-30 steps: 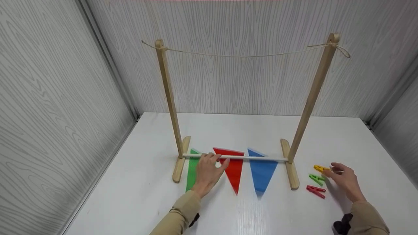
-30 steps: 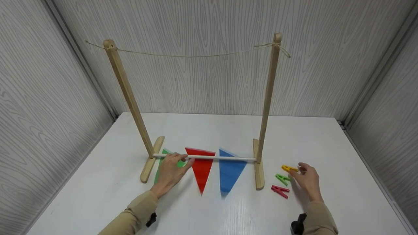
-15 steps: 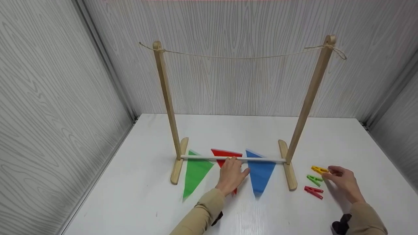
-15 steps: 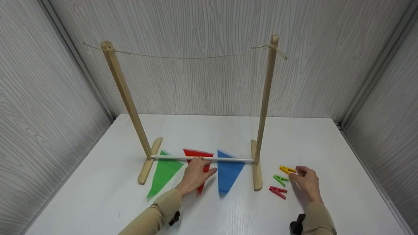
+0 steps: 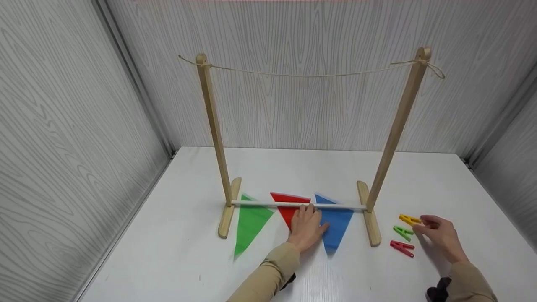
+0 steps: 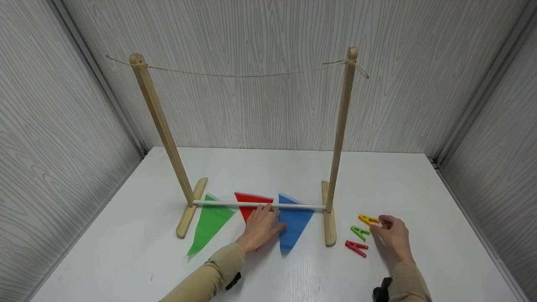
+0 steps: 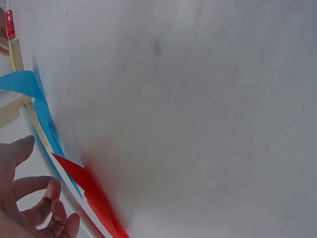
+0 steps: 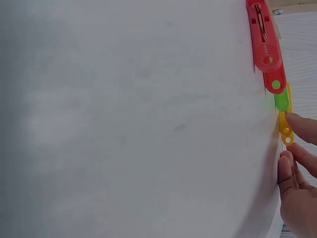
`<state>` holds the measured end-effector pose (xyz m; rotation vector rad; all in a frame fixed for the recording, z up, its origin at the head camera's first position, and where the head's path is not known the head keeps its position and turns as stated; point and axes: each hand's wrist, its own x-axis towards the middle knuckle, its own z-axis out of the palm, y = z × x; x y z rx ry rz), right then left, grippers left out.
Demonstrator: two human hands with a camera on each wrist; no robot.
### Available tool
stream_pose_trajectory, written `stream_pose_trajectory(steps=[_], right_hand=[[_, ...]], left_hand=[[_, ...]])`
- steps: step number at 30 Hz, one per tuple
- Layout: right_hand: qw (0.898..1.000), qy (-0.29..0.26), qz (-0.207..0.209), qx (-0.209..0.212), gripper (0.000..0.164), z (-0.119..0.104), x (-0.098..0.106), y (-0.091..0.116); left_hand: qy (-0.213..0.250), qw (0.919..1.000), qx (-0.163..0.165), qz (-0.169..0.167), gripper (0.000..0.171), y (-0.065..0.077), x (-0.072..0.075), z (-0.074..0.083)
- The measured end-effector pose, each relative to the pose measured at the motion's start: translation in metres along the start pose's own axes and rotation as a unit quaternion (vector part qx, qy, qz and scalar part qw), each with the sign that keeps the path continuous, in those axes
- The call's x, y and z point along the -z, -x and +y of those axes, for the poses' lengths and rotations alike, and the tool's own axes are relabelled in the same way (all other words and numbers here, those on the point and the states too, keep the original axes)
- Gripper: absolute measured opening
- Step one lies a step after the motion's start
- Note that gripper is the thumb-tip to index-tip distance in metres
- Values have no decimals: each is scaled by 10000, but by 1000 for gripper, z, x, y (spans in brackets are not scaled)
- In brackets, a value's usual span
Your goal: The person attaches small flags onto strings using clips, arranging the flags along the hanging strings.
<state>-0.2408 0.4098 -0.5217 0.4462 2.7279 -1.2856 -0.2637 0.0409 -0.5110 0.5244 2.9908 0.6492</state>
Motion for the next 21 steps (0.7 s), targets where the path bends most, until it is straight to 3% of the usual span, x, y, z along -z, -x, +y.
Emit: stream_pose_trajectory(steps=[8,14,21], right_hand=[[10000,42,-37,76,66,3,-2,0],[10000,-3,-41,25,67,2,-1,0],[10000,36,-56,21,64,2,1,0]], left_hand=[[-1151,9927,-334,159,55,-1,-8,0],[-1214,9918,-373,-127,57,1,-7,-2],[-1140,9909,-339,-627,56,-1,5,-5]])
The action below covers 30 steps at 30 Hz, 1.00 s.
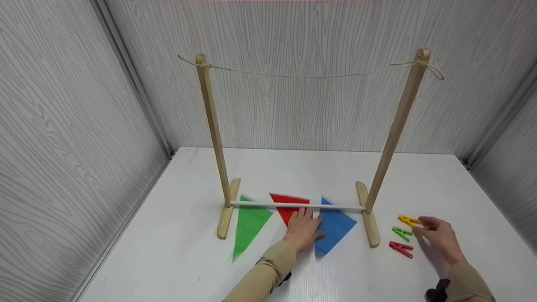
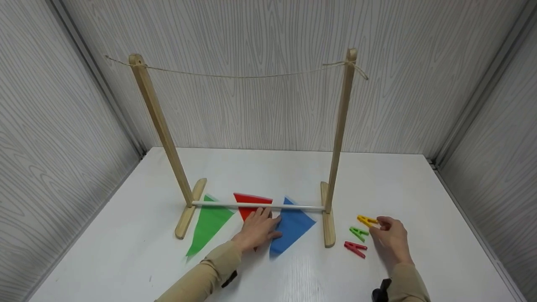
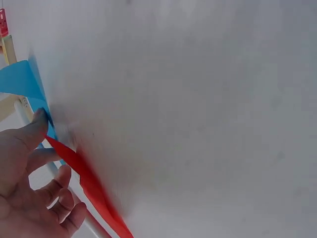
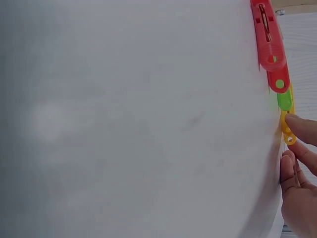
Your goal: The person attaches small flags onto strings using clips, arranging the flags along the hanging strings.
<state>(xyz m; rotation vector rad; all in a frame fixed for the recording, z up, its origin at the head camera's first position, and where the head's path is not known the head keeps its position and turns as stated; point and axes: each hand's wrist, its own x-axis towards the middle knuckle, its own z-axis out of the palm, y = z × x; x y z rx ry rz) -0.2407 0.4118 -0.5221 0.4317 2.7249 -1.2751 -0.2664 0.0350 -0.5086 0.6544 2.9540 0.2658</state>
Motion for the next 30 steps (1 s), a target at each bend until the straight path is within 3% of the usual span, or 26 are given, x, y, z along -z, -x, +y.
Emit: stream_pose_trajectory(steps=[6,10,14,21,26,30], right_hand=[[10000,30,31,0,61,1,1,1],[10000,53,44,32,61,1,1,2],[10000,26,25,37,62,0,-1,2],[10000,-45,-60,-57,64,-2,-3,2],[9999,-29,-73,-82,64,-2,-2,1],[9999,11,-52,-90,63,-1,0,0]], left_hand=[[310,9991,-15,-281,50,-1,8,-2],[413,9991,-83,-2,44,-3,7,2],[196,9997,-79,157,46,-7,4,11],[-342,9994,22,-41,51,-13,0,23],[-775,9968,-209,-6,46,-11,0,22],[-687,9971,-336,-36,42,-10,4,20]])
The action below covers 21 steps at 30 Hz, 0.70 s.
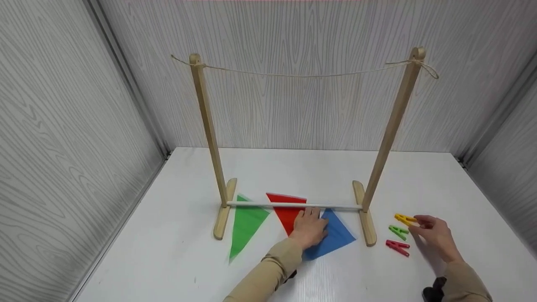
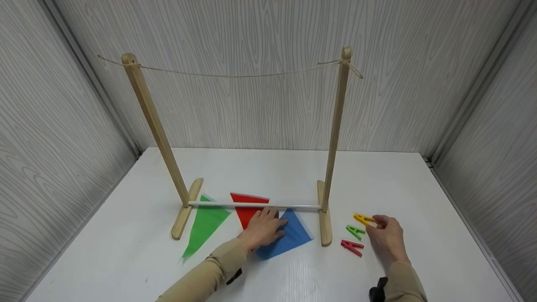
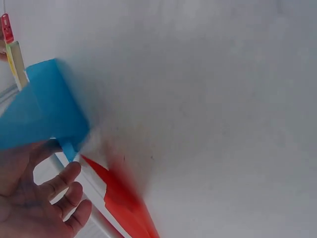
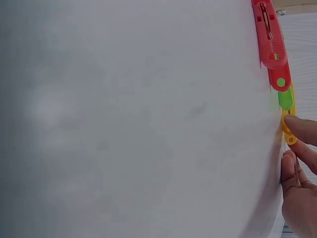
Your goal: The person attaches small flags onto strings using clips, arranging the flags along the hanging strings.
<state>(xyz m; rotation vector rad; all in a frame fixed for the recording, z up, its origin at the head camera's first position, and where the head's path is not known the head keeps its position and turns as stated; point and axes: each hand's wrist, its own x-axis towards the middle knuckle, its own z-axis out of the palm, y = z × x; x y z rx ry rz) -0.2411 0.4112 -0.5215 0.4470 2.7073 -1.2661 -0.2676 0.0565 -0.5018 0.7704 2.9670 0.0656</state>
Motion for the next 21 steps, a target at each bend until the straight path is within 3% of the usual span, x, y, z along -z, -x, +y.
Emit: stream_pose_trajectory(steps=[4,8,11,21], right_hand=[[10000,23,31,40,62,0,1,1],[9999,6,35,101,62,0,0,3],[9998,-10,76,180,61,0,-2,4],[9998,26,110,177,60,2,-3,3]], left_hand=[[466,9988,125,60,37,-4,2,-1],[790,9943,388,606,28,-12,0,0],[902,9892,556,1008,24,-19,-3,3],[808,9758,839,1852,17,-35,-14,16]])
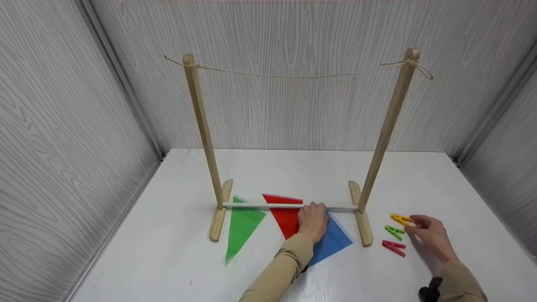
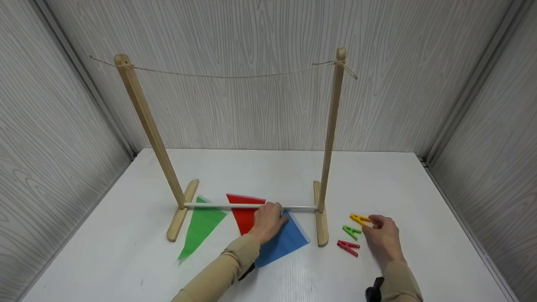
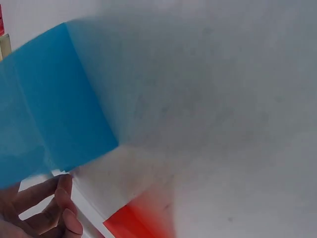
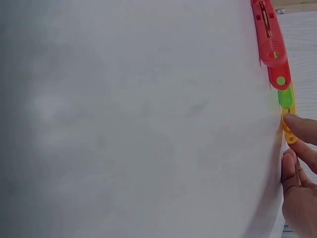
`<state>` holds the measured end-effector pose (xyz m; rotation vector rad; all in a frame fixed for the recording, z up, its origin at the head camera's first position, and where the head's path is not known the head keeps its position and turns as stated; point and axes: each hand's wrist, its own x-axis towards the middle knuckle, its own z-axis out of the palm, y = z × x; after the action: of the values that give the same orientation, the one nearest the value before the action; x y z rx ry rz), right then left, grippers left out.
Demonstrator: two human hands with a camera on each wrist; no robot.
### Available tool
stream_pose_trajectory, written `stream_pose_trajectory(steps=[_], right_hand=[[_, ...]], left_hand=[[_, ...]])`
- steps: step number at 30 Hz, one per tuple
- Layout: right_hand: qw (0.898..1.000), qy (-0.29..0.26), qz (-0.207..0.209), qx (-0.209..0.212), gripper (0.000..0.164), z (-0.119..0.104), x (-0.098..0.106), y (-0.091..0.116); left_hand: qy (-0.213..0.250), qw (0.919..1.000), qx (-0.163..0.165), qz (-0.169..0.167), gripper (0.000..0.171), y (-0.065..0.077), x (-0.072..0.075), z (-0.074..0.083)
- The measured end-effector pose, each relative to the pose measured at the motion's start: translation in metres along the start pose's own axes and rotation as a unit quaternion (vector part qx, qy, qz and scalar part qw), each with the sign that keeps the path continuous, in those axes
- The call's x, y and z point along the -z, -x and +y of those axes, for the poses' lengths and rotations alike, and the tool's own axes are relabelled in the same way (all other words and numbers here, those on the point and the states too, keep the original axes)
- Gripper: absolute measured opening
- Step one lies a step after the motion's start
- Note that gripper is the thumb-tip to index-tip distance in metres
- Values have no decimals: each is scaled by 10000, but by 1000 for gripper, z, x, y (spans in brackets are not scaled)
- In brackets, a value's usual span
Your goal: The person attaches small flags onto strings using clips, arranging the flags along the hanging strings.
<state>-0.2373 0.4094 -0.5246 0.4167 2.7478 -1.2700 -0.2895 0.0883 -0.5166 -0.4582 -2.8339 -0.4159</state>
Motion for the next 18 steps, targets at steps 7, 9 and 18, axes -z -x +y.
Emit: stream_pose_trajectory(steps=[7,9,18], right_hand=[[10000,2,36,-19,60,0,0,0],[10000,5,41,4,60,0,0,0],[10000,44,30,61,59,1,0,1]], left_hand=[[734,9970,232,-30,13,1,-1,-1],[1065,9935,351,-180,14,1,1,-1],[2268,9657,926,-861,14,-1,8,-7]])
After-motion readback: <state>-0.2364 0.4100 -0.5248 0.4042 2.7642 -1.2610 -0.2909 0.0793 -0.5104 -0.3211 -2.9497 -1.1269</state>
